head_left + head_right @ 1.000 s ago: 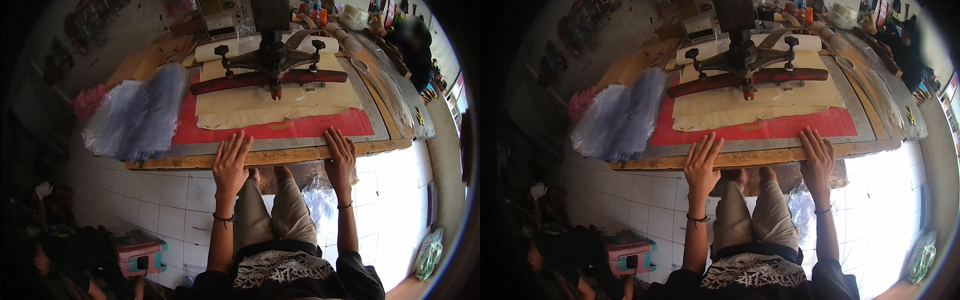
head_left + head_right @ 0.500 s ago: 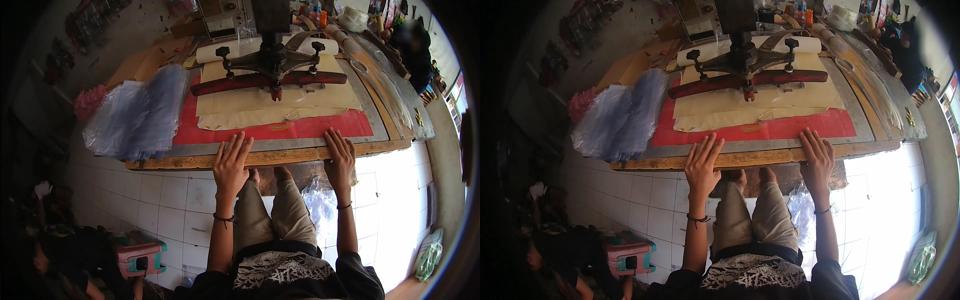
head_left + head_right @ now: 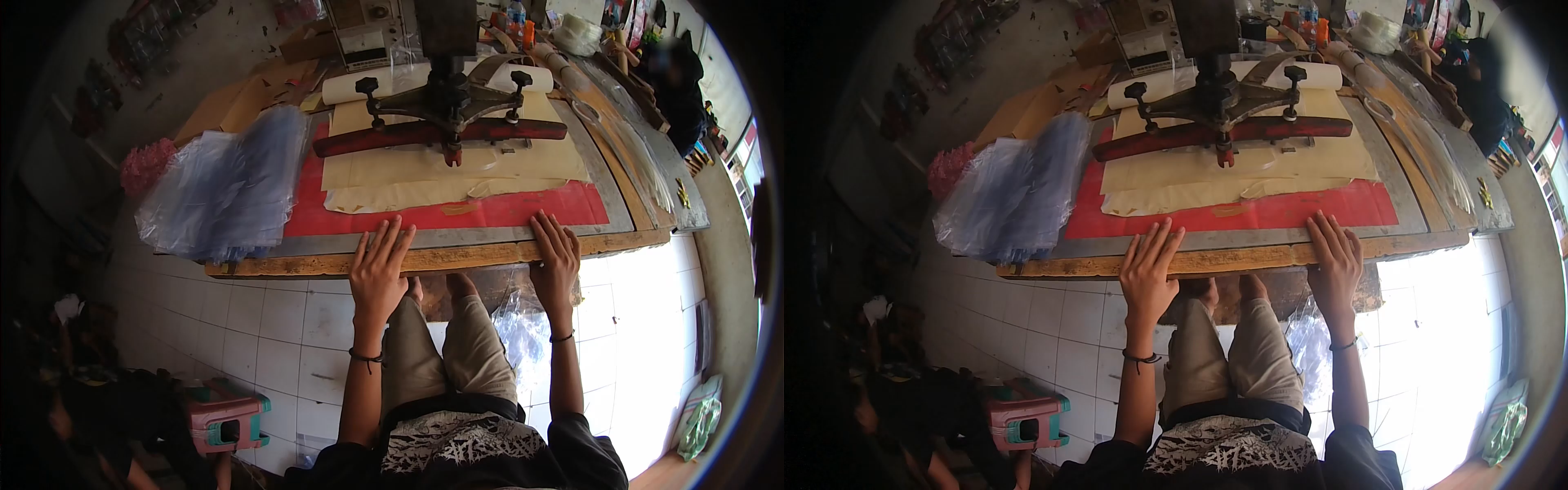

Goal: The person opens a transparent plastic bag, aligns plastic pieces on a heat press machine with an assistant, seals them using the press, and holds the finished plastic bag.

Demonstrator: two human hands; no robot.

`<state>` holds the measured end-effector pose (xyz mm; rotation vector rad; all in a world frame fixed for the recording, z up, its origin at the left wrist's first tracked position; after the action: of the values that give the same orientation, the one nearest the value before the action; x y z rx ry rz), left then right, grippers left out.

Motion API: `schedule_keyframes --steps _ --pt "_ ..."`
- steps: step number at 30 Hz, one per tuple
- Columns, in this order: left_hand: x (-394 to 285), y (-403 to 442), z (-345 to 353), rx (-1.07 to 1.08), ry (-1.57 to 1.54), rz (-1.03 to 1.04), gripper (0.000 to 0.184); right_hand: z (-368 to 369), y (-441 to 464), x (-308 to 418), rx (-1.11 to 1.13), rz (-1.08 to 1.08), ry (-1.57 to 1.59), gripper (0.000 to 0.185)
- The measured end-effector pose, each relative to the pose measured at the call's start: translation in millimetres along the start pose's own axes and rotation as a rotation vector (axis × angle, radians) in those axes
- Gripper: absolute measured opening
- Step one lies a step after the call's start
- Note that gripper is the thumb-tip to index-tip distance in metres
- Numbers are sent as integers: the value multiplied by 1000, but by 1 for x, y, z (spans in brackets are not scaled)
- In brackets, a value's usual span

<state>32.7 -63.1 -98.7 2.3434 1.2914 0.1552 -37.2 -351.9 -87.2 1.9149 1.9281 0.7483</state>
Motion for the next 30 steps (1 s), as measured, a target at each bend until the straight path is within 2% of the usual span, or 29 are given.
schedule_keyframes --steps 30 --pt "-1 -1 -5 -39 -87 -7 86 -3 1 6 -18 -19 -14 60"
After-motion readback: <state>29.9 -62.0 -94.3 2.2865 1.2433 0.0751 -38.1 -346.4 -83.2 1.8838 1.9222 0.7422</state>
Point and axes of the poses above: each hand's wrist, its own y-axis towards the middle knuckle, its own z-axis out of the palm, x = y × z, the point moved 1 cm from there along y, towards the middle knuckle, and after that the axes turned 8 degrees about x, right-handed, at the moved point
